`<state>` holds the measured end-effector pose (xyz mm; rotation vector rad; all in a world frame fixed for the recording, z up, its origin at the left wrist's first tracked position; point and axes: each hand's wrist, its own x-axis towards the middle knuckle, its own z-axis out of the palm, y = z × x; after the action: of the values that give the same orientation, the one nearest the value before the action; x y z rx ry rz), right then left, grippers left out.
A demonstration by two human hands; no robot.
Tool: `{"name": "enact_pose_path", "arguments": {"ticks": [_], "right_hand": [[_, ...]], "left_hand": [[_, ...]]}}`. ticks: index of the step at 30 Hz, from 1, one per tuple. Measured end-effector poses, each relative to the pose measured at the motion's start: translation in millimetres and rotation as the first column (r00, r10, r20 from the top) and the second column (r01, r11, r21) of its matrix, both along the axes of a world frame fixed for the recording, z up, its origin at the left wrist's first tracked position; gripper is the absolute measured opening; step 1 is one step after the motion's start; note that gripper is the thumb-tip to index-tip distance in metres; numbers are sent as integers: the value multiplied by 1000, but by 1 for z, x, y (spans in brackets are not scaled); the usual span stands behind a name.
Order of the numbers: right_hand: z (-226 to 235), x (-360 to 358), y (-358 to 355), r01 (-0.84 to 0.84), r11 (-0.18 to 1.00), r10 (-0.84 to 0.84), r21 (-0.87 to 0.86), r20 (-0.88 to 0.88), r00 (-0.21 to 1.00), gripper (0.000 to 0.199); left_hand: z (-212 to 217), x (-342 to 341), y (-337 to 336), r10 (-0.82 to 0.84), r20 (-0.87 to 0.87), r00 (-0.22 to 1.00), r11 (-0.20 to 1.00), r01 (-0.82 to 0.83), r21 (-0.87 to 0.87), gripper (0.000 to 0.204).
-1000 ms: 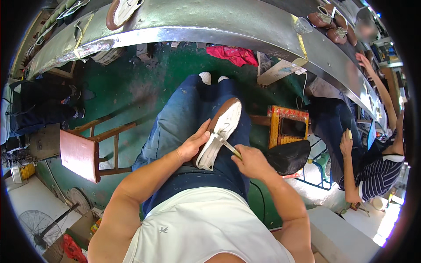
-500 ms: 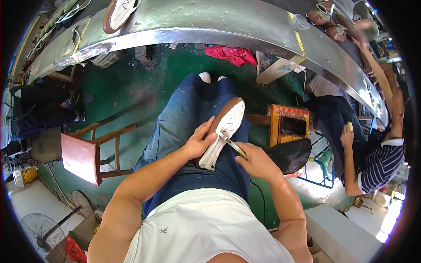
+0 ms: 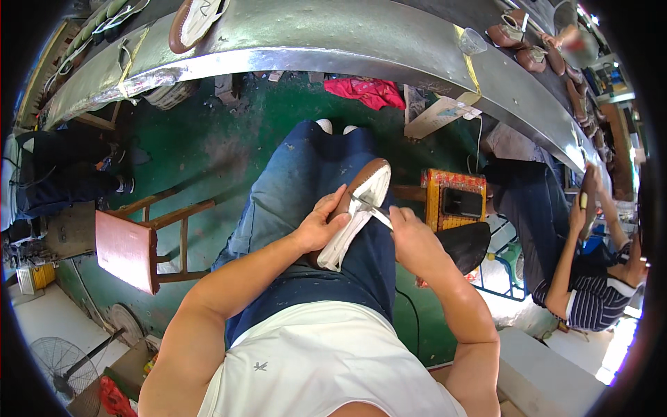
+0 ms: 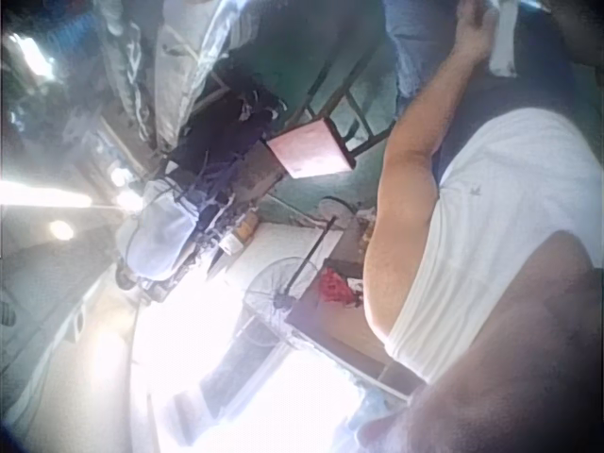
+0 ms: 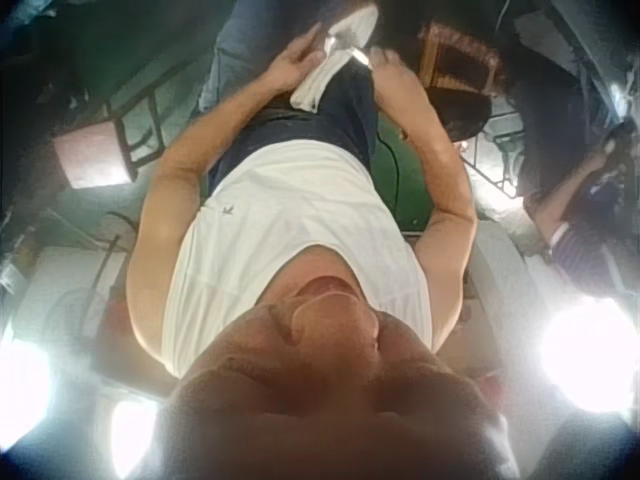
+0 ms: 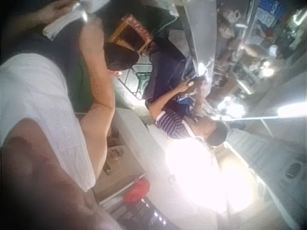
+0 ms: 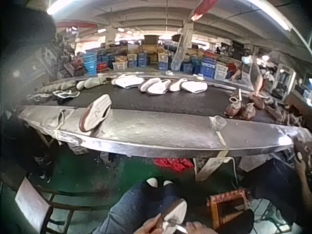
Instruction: Using pliers and hand tools to pull and secure the upper material of a shoe around a last on an assembly line.
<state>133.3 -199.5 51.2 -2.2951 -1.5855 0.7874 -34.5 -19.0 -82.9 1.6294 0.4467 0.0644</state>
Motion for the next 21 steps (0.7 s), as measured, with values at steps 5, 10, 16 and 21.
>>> {"name": "enact_pose_path", "arguments": {"ticks": [5, 10, 16, 21], "right_hand": [[0, 4, 24, 64, 985, -91, -158, -167, 982, 26], [-61, -49, 16, 419, 905, -411, -79, -426, 806, 30], [-89, -72, 11, 606, 777, -551, -171, -652, 522, 25], [-119, -18, -37, 174, 858, -254, -483, -694, -673, 29]], "left_hand": [[-1, -4, -6, 73, 56, 996, 982, -81, 173, 70], [9, -4, 5, 8, 185, 983, 953, -64, 296, 69], [22, 1, 11, -111, 57, 992, 863, 68, 501, 63], [37, 5, 7, -169, -59, 984, 829, 174, 532, 58]]}}
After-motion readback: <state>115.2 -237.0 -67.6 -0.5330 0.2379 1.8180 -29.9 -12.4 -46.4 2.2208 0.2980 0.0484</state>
